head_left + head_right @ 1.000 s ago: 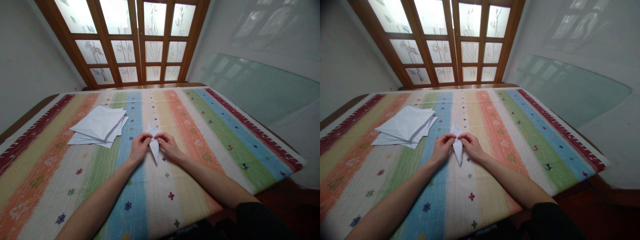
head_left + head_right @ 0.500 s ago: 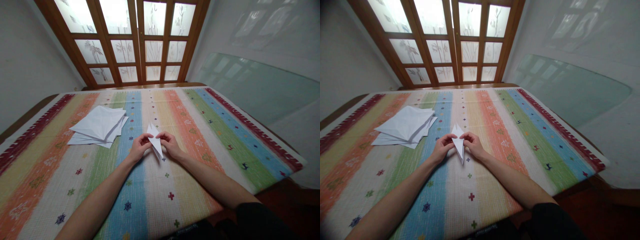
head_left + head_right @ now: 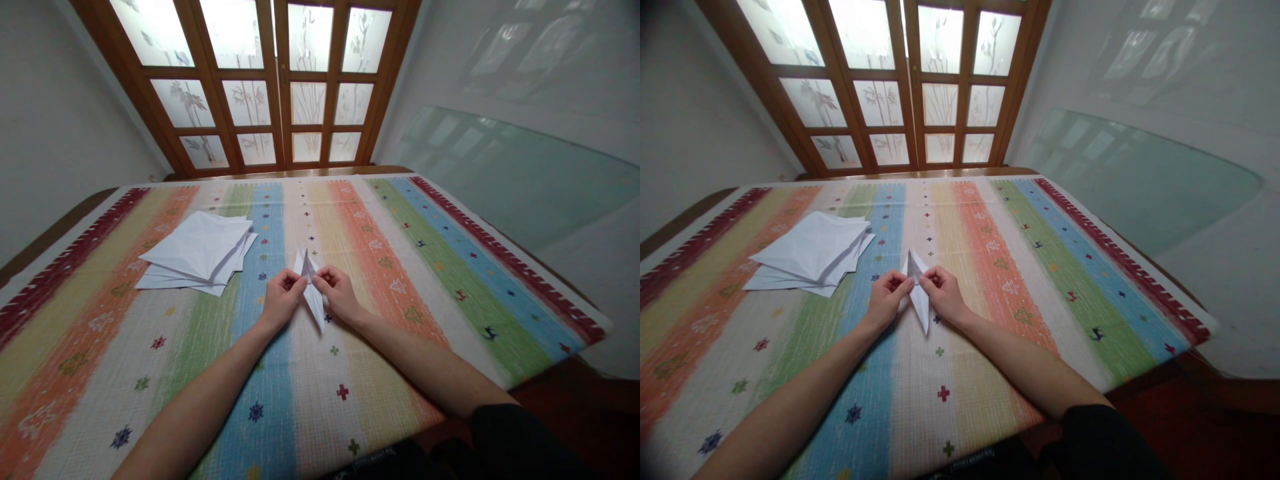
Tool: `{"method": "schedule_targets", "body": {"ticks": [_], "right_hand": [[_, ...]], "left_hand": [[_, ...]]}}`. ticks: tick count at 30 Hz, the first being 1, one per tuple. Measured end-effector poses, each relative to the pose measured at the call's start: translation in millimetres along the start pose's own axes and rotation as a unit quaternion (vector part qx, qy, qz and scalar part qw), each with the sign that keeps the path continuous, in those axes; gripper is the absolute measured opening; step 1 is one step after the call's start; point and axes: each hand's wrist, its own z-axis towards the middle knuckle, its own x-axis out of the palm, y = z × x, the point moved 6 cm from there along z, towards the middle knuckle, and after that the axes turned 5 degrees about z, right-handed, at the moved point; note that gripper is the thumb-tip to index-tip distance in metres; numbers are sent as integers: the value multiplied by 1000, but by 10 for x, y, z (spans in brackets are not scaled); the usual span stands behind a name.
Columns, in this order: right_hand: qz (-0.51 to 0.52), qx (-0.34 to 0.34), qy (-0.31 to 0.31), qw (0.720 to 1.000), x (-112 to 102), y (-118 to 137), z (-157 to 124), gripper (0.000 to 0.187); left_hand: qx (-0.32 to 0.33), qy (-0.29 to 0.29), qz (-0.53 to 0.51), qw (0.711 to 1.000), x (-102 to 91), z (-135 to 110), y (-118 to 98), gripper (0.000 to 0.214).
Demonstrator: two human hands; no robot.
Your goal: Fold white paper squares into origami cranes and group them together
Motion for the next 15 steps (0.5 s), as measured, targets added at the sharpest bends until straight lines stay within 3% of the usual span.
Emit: {"method": "schedule_targets", "body": {"ticks": [9,15], "right_hand": [[51,47,7,998,49,-80,-33,47],[54,79,-30,995,5,-144,-8,41]], "left_hand": [[25,-58,3,998,-31,-2,-2,30],[49,-25,42,998,-2,9,57,19]]}}
